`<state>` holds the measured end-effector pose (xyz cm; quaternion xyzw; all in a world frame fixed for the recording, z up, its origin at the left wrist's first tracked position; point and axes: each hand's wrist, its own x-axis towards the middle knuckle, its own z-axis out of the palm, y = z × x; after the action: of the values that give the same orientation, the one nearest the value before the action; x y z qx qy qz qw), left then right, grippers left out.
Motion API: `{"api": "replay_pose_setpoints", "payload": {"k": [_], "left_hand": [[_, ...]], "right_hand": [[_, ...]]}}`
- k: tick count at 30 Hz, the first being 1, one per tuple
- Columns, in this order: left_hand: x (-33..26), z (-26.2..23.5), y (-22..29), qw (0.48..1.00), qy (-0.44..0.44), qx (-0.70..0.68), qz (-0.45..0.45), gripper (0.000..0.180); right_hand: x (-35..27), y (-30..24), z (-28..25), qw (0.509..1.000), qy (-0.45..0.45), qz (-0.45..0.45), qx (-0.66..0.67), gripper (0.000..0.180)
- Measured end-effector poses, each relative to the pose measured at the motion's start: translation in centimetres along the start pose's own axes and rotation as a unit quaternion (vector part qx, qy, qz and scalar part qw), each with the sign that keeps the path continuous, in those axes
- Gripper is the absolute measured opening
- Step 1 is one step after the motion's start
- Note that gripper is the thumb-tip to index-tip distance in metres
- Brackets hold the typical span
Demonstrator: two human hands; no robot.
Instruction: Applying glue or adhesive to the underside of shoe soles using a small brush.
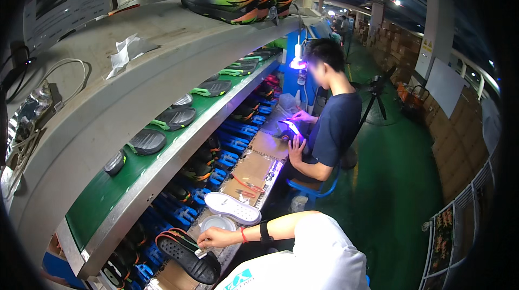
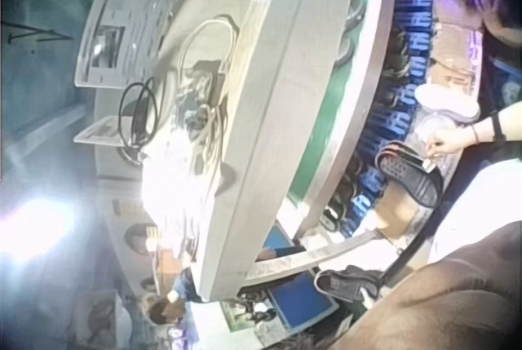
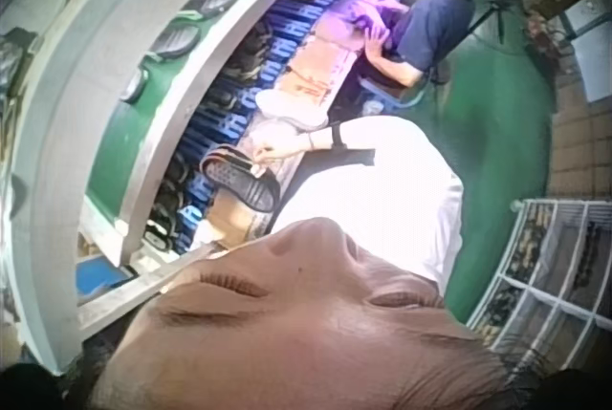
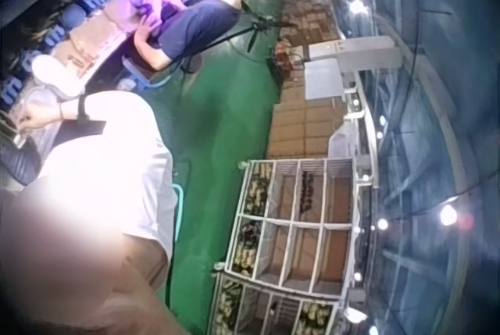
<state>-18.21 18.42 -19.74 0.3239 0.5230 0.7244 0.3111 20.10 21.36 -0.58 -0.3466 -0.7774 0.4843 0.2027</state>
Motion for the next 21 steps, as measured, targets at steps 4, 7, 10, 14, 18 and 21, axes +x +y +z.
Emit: {"api": "replay_pose_setpoints", "payload": {"k": [4, 7, 10, 14, 18, 21], "left_hand": [[-1.0, -0.7, 0.5, 0.999, 0.001, -0.005, -0.038, 0.049], [-2.0, -0.9, 0.6, 0.998, 0.001, -0.01, -0.069, 0.049], [-3.5, -1.6, 0.7, 0.995, 0.007, -0.015, -0.102, 0.049], [-5.7, -1.7, 0.7, 0.989, 0.013, -0.03, -0.145, 0.049], [-9.5, -3.1, 1.6, 0.981, 0.035, -0.041, -0.185, 0.049], [-14.2, -6.3, 3.2, 0.972, 0.075, -0.04, -0.219, 0.049]], "right_hand": [[0.3, 1.2, 0.4, 1.0, -0.014, -0.003, 0.003, 0.027], [0.3, 2.5, 0.3, 1.0, -0.021, -0.001, 0.007, 0.026], [-0.1, 3.9, 0.3, 1.0, -0.017, 0.003, 0.02, 0.024], [-1.0, 5.2, -0.1, 0.999, -0.017, 0.024, 0.018, 0.024], [-2.1, 6.4, -0.1, 0.998, -0.027, 0.058, -0.011, 0.026], [-2.9, 7.8, 0.0, 0.995, -0.013, 0.094, 0.017, 0.024]]}}
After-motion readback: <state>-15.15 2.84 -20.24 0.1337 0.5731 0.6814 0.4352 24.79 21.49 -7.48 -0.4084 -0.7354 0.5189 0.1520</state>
